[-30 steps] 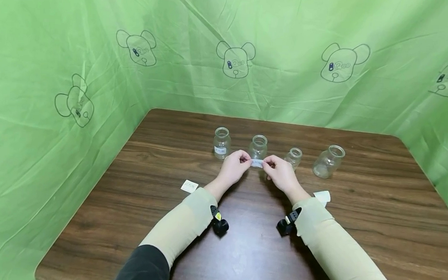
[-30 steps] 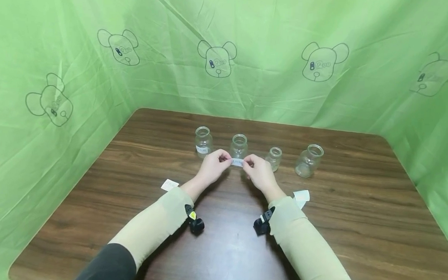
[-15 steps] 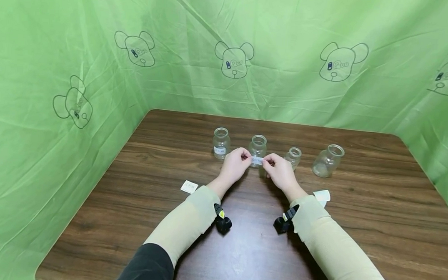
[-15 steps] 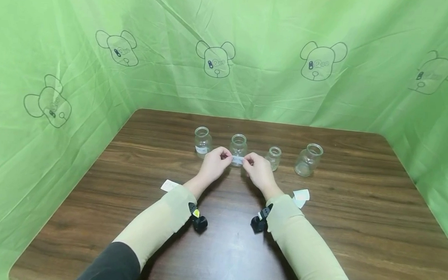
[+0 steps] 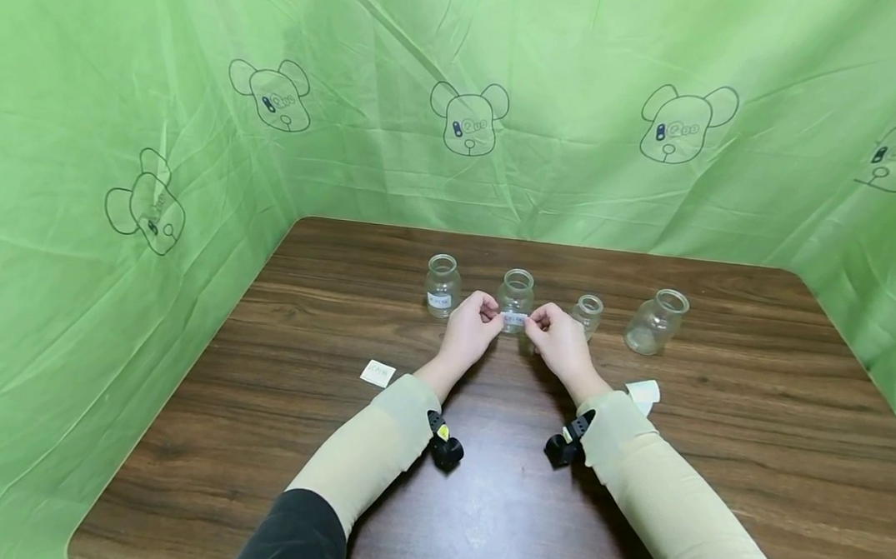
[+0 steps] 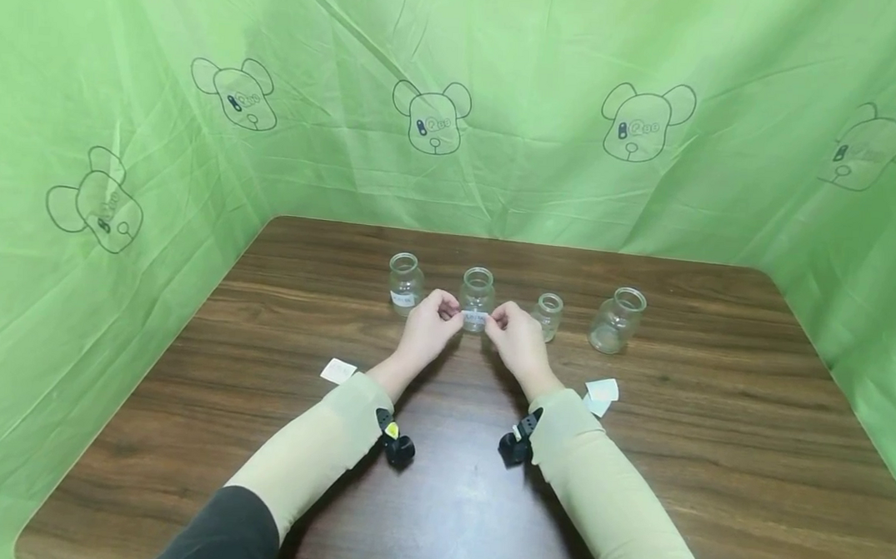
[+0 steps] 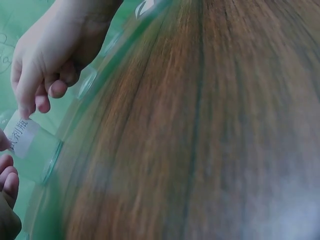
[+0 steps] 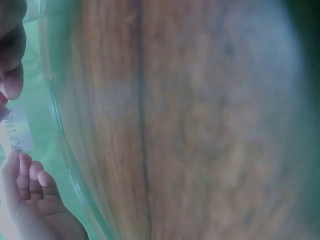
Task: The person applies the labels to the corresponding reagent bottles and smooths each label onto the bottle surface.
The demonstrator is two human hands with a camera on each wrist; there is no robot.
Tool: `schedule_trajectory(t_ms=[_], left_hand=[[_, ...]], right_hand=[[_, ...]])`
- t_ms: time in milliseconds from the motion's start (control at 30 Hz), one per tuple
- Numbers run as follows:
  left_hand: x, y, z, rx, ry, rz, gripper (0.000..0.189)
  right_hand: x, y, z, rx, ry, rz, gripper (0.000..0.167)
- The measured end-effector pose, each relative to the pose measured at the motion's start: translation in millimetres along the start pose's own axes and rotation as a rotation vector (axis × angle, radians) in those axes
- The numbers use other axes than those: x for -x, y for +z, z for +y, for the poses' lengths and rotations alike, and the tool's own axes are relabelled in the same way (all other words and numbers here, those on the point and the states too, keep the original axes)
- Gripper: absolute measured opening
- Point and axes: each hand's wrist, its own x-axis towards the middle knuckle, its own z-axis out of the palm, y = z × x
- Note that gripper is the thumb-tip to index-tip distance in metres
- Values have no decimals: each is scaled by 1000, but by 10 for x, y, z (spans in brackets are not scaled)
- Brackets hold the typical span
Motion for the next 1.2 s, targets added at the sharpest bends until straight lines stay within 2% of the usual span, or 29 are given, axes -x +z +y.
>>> schedule_trajectory(t_ms=[133,333,567,833,1033,1200], left_hand=[[6,-33,-8,21,15,1,20],[4,-51,27,6,26,0,31],[3,0,11,-2,23,7,26],[17,38,-36,-2,50,11,15],[34,55,-48,-61,35,-4,12],[63,58,-58,-85,40,-40,10]], right_hand=[[15,-18,-17,-6,-8,11,22],[-16,-14,-27,19,-56,32,36],[-19,-11,-34,35,-56,29,26],[-28,-12,-57,103,-112,0,9],[-38,3,-56,109,-126,-53,10],[-23,14,-50,90,-130,-75,8]])
